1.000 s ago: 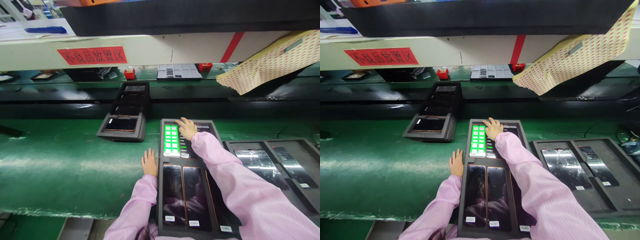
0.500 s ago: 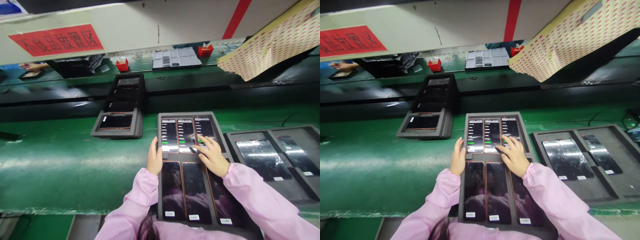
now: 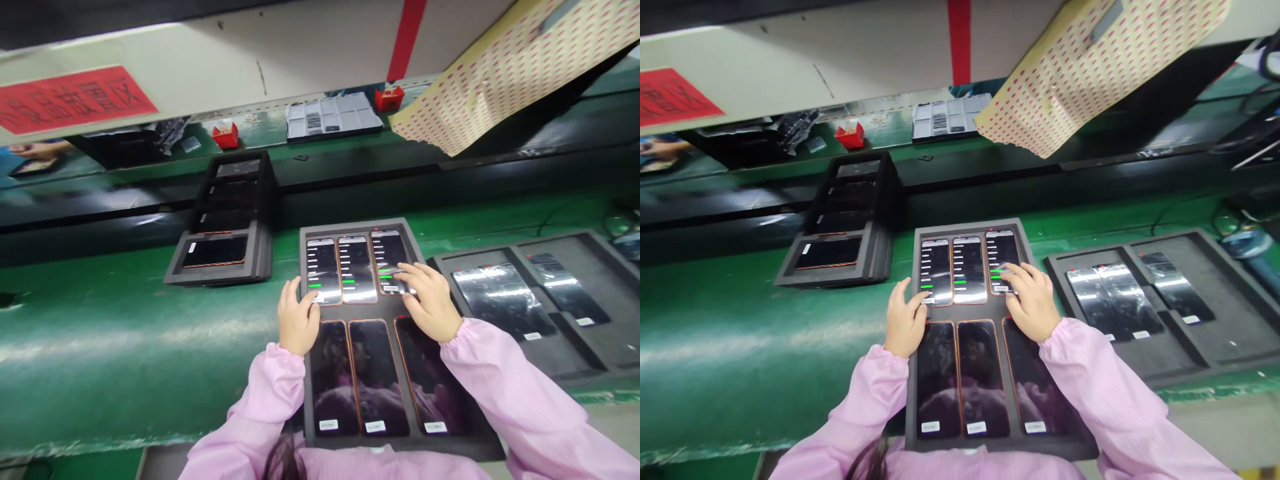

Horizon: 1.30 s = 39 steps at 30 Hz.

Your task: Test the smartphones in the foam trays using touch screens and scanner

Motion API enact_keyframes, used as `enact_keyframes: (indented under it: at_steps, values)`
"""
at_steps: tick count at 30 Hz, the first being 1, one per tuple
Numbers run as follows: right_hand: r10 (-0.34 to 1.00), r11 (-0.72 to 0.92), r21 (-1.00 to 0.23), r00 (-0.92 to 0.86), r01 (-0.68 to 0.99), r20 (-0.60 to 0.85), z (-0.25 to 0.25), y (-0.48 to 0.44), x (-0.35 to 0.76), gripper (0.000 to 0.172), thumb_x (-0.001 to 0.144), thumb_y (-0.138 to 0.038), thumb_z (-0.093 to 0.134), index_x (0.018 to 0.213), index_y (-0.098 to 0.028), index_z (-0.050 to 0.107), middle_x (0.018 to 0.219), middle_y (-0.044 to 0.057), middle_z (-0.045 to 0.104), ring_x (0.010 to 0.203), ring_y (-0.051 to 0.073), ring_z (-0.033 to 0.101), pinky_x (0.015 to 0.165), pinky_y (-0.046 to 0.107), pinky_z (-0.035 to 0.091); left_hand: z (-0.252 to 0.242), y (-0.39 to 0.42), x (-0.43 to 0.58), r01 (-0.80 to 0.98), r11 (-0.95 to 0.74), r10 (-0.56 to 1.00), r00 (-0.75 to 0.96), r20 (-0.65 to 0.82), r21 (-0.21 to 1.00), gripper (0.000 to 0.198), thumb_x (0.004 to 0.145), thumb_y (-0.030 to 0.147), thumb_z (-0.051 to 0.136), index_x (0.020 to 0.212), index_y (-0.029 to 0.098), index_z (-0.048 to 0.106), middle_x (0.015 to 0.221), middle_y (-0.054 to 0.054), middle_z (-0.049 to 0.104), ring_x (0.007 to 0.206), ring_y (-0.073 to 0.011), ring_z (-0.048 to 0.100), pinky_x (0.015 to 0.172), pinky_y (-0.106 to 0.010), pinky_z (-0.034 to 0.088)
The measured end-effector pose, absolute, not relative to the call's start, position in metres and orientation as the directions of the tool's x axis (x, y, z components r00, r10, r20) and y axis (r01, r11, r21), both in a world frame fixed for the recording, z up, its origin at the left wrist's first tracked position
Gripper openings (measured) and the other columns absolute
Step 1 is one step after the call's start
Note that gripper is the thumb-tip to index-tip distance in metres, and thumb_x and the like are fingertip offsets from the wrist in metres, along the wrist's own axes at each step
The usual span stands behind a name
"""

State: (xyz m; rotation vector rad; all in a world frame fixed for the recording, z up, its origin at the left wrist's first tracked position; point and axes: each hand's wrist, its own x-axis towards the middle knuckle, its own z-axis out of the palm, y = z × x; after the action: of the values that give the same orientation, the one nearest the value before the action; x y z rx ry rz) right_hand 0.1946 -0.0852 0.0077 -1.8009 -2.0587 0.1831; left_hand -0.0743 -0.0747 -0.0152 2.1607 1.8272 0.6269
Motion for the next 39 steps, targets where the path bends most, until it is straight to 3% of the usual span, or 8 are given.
enact_keyframes:
  at_steps: [14,18,21,26,32,34,37,39]
  values:
    - [0.987,0.110,-0.311,-0.067,0.944,0.148,-0.007,-0.089,0.201,0.036,0.079,-0.020,0.038,0.103,-0.026,0.063,0.130,0.004,0.045,0.120,0.027,0.033,0.096,0.047,0.029,-0.020,-0.075,-0.077,0.788,-0.146,0.989,0.094,0.118,0.599,0.039,0.083,0.021,0.035,0.121,0.021,0.045,0.137,-0.010,0.037,0.129,-0.0203,0.031,0.107,-0.044,0.029]
    - [0.986,0.085,-0.354,-0.026,0.931,0.167,-0.011,-0.080,0.203,0.035,0.081,-0.028,0.040,0.110,-0.026,0.059,0.132,0.005,0.043,0.121,0.027,0.032,0.097,0.048,0.030,-0.026,-0.070,-0.078,0.742,-0.099,0.995,0.062,0.080,0.663,0.044,0.084,0.025,0.035,0.128,0.021,0.037,0.138,-0.010,0.037,0.130,-0.0188,0.030,0.108,-0.043,0.026]
    - [0.991,0.062,-0.376,-0.013,0.924,0.132,-0.010,-0.059,0.208,0.042,0.079,-0.039,0.046,0.120,-0.029,0.052,0.139,0.005,0.034,0.124,0.030,0.028,0.097,0.051,0.028,-0.023,-0.050,-0.078,0.726,-0.106,0.992,0.120,0.027,0.680,0.048,0.083,0.031,0.039,0.131,0.024,0.036,0.145,-0.009,0.026,0.134,-0.0201,0.023,0.108,-0.043,0.025]
    - [0.996,-0.005,-0.318,-0.023,0.948,-0.084,0.007,-0.014,0.205,0.070,0.065,-0.052,0.061,0.130,-0.034,0.040,0.147,0.006,0.015,0.130,0.036,0.016,0.098,0.056,0.022,0.004,0.005,-0.078,0.827,-0.286,0.908,0.396,-0.139,0.484,0.073,0.065,0.051,0.063,0.131,0.033,0.037,0.151,-0.004,-0.003,0.136,-0.0337,-0.004,0.107,-0.054,0.012]
    - [0.941,0.111,-0.255,-0.185,0.960,-0.283,0.028,0.010,0.165,0.102,0.044,-0.058,0.073,0.134,-0.032,0.033,0.149,0.009,0.007,0.132,0.040,0.004,0.099,0.064,0.010,0.028,0.046,-0.068,0.854,-0.449,0.802,0.515,-0.302,0.263,0.104,0.037,0.056,0.076,0.131,0.035,0.037,0.151,-0.005,-0.006,0.132,-0.0414,-0.014,0.103,-0.063,0.000]
    - [0.929,0.105,-0.240,-0.182,0.965,-0.323,0.028,0.012,0.152,0.093,0.046,-0.052,0.075,0.129,-0.029,0.043,0.148,0.010,0.011,0.132,0.039,0.005,0.099,0.064,0.010,0.029,0.050,-0.064,0.844,-0.481,0.792,0.535,-0.293,0.239,0.093,0.040,0.053,0.076,0.126,0.034,0.045,0.152,-0.003,-0.003,0.132,-0.0411,-0.014,0.103,-0.063,-0.001]
    - [0.957,0.047,-0.268,-0.121,0.962,-0.264,0.024,0.013,0.142,0.042,0.061,-0.038,0.070,0.102,-0.028,0.065,0.143,0.004,0.028,0.131,0.035,0.013,0.100,0.061,0.014,0.028,0.053,-0.060,0.820,-0.522,0.788,0.569,-0.236,0.236,0.055,0.055,0.045,0.072,0.108,0.033,0.062,0.151,0.003,0.008,0.134,-0.0386,-0.011,0.104,-0.063,-0.001]
    - [0.978,0.023,-0.308,-0.084,0.951,-0.188,0.018,0.013,0.140,0.013,0.070,-0.029,0.062,0.081,-0.029,0.070,0.135,0.000,0.041,0.129,0.031,0.020,0.100,0.060,0.016,0.025,0.055,-0.058,0.800,-0.554,0.786,0.594,-0.170,0.232,0.026,0.065,0.037,0.066,0.090,0.032,0.070,0.148,0.006,0.020,0.135,-0.0361,-0.007,0.105,-0.062,0.001]
